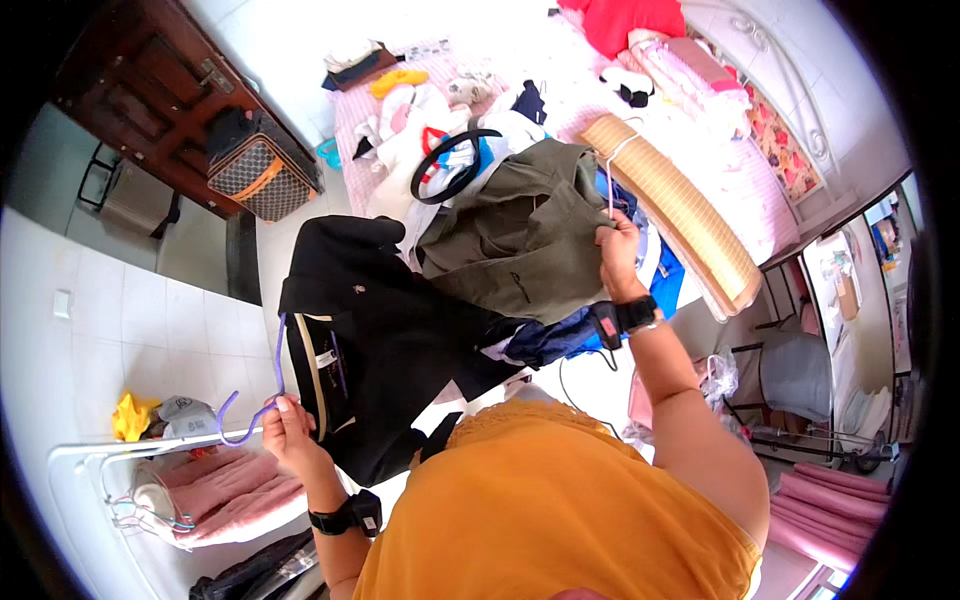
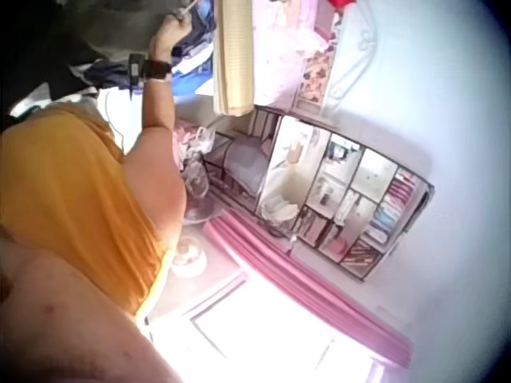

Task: Hang various pieces of clothing onto a clothing rack using hangers.

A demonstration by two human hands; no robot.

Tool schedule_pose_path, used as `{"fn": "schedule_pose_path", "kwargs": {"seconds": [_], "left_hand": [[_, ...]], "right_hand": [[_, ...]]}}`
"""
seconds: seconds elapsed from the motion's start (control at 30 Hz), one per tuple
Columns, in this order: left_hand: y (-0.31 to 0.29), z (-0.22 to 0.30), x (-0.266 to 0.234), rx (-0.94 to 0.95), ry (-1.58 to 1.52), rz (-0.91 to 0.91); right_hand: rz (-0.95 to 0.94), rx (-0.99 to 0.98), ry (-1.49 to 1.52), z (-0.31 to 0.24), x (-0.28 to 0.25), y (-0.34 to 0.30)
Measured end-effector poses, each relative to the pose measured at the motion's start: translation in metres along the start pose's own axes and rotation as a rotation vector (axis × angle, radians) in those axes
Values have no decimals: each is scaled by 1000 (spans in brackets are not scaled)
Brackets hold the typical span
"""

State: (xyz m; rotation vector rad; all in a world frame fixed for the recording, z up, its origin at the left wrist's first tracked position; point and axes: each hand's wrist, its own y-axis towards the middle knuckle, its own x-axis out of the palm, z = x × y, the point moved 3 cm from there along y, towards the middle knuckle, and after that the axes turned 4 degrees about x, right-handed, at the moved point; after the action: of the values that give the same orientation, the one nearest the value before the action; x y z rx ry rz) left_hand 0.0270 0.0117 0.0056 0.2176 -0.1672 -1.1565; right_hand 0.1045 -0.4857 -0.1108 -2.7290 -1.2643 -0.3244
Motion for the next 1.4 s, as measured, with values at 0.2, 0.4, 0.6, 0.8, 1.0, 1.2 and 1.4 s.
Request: {"fn": "schedule_pose_path", "kwargs": {"seconds": [0.2, 0.4, 0.6, 0.8, 1.0, 1.2, 1.4], "left_hand": [[-21, 33, -77, 16, -50, -36], [-27, 1, -73, -51, -225, -108], [-50, 9, -63, -87, -426, -146], [-70, 52, -25, -319, -754, -324], [-150, 87, 14, -258, -862, -343], [-207, 108, -1, -265, -893, -94], [-257, 117, -51, -45, -989, 151]], "right_hand": [[-102, -219, -212, -127, 36, -137], [-16, -449, -404, -239, 28, -201], [-271, -620, -539, -324, 42, -287], [-786, -377, -579, -256, 62, -327], [-1106, -483, -451, -164, 80, -343], [-1400, -381, -315, -132, 61, -395], [-1576, -500, -253, -138, 62, -447]]}}
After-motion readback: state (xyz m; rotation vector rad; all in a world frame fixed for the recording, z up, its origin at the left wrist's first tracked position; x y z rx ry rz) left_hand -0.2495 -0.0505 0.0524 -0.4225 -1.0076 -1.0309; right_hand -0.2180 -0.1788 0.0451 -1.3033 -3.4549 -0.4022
